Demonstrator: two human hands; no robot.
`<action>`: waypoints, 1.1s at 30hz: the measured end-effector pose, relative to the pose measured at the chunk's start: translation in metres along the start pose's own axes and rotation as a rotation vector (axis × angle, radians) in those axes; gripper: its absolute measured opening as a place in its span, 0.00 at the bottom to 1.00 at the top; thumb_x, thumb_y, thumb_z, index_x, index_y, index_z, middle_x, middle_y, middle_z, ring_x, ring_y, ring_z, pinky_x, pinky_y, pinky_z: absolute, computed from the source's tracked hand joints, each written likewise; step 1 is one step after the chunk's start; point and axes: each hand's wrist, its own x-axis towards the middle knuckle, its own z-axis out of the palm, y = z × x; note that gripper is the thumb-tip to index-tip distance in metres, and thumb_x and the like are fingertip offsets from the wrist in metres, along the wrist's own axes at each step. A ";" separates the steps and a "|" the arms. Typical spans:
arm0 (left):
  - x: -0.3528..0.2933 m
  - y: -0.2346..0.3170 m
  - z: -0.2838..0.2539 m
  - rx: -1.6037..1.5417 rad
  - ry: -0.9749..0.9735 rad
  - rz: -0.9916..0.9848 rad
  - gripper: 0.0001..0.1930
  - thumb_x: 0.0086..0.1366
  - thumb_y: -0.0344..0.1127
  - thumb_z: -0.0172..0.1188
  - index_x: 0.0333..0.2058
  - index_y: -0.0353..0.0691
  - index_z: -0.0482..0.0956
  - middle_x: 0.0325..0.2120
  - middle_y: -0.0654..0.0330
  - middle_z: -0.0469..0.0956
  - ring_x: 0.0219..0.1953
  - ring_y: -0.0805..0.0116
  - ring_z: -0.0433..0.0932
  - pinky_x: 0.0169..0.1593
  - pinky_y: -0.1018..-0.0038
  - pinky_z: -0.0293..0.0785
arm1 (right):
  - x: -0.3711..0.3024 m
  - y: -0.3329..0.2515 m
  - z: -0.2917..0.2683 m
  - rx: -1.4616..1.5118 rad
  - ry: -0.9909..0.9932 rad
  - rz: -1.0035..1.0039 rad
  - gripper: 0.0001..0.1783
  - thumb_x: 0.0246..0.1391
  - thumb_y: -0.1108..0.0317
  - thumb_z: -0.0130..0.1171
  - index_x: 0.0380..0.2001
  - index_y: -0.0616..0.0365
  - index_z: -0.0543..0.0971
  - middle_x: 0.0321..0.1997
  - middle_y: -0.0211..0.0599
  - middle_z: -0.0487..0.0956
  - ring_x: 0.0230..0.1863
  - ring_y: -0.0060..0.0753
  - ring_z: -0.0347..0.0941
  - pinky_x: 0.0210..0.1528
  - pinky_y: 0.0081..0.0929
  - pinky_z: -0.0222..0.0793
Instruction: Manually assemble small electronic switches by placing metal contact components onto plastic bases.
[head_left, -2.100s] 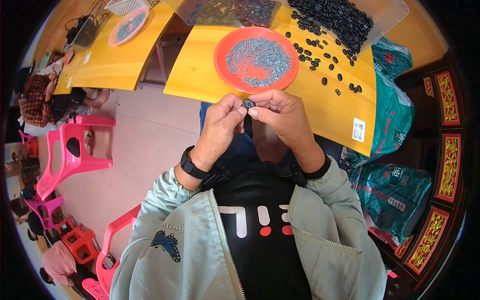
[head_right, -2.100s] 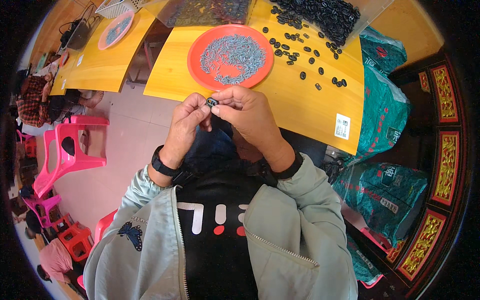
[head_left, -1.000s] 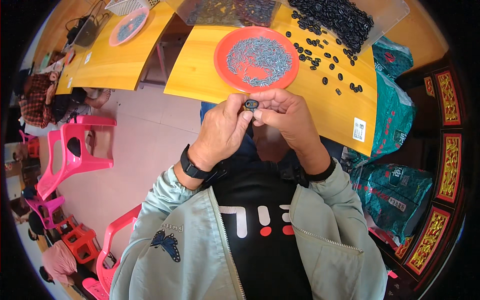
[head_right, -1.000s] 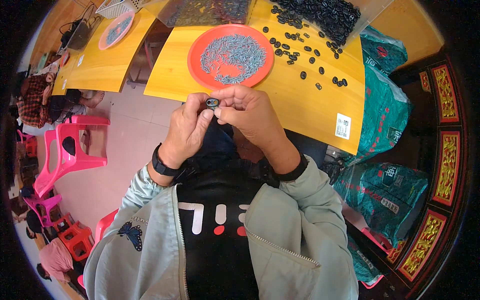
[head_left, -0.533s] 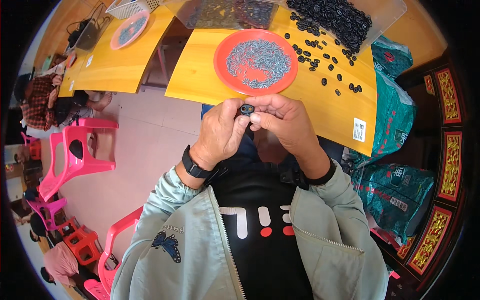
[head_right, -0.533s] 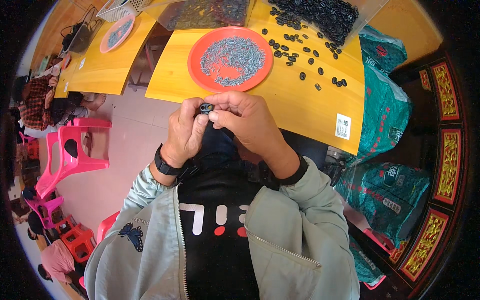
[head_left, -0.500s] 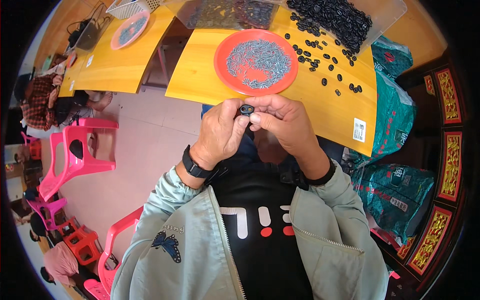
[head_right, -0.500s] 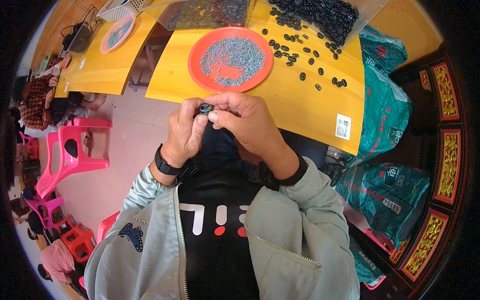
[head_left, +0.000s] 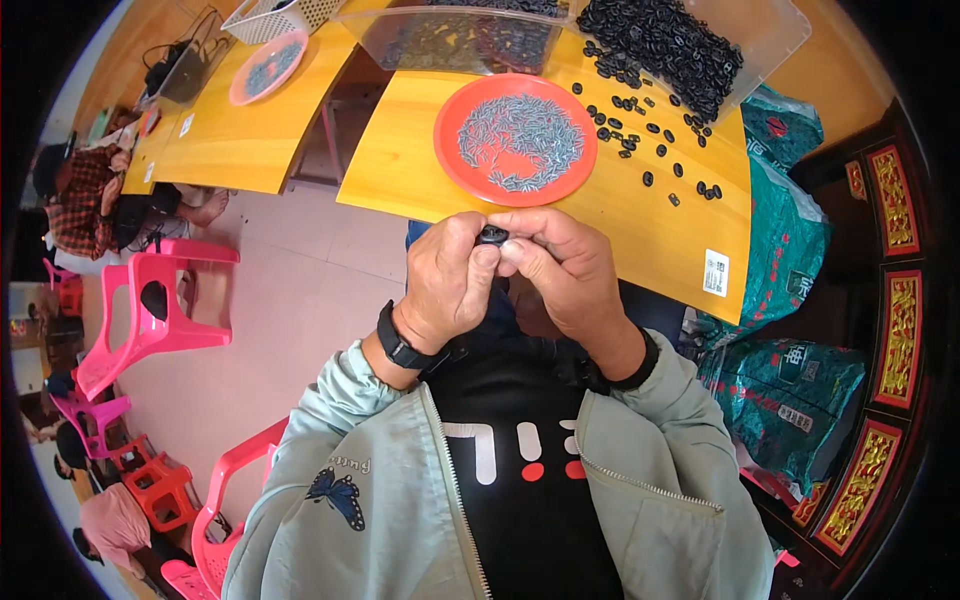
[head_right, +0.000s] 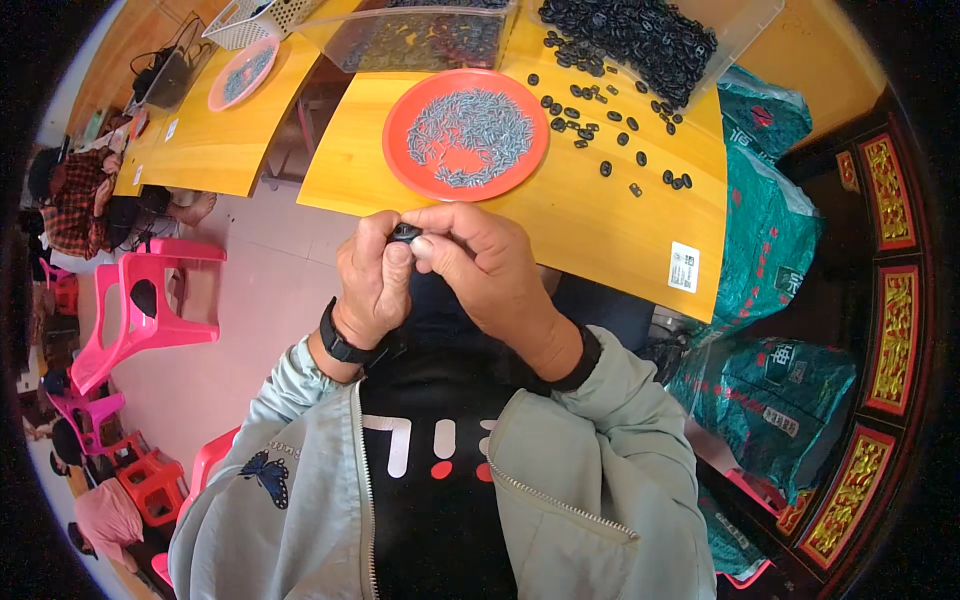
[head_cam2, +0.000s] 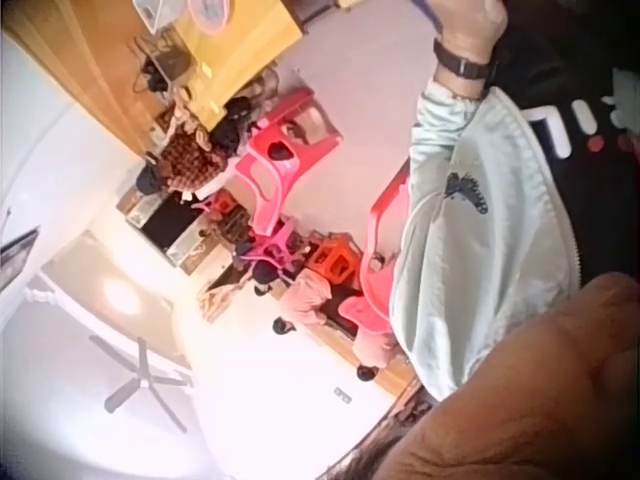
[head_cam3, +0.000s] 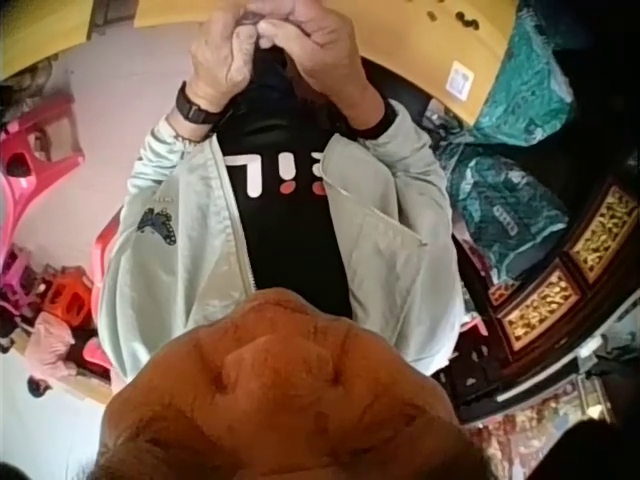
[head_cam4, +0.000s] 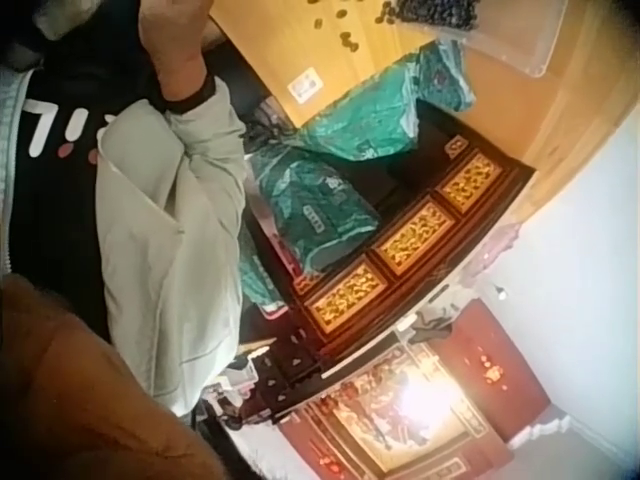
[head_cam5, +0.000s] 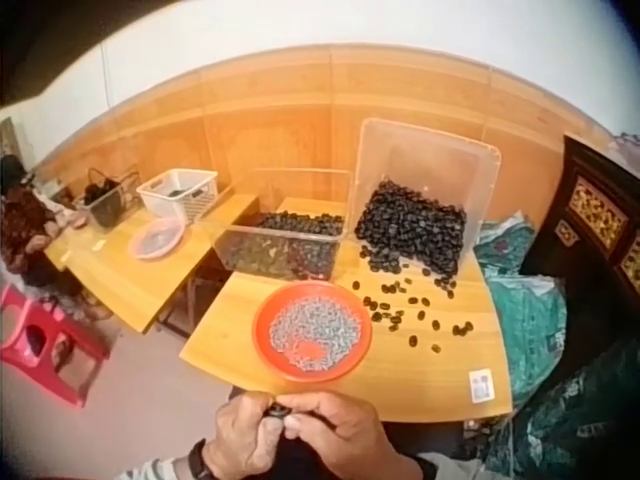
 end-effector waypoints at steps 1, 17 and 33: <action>0.000 0.002 0.001 -0.020 0.003 -0.023 0.08 0.62 0.33 0.50 0.35 0.32 0.68 0.21 0.53 0.72 0.22 0.55 0.72 0.27 0.68 0.68 | -0.001 -0.001 0.002 0.020 0.017 0.007 0.11 0.55 0.78 0.50 0.42 0.66 0.74 0.31 0.29 0.76 0.32 0.15 0.70 0.36 0.15 0.68; 0.002 -0.002 0.005 -0.064 -0.090 -0.112 0.06 0.60 0.27 0.50 0.36 0.33 0.67 0.21 0.49 0.72 0.23 0.51 0.73 0.28 0.65 0.68 | 0.011 0.005 -0.015 0.202 -0.061 0.206 0.09 0.55 0.75 0.52 0.40 0.65 0.73 0.34 0.32 0.76 0.34 0.18 0.72 0.36 0.16 0.69; 0.007 -0.007 0.004 -0.025 -0.123 -0.091 0.05 0.56 0.28 0.55 0.29 0.35 0.69 0.21 0.51 0.72 0.24 0.50 0.73 0.28 0.65 0.69 | 0.202 -0.077 -0.145 -0.666 0.136 -0.273 0.12 0.51 0.69 0.57 0.37 0.64 0.78 0.27 0.28 0.77 0.28 0.16 0.70 0.31 0.14 0.66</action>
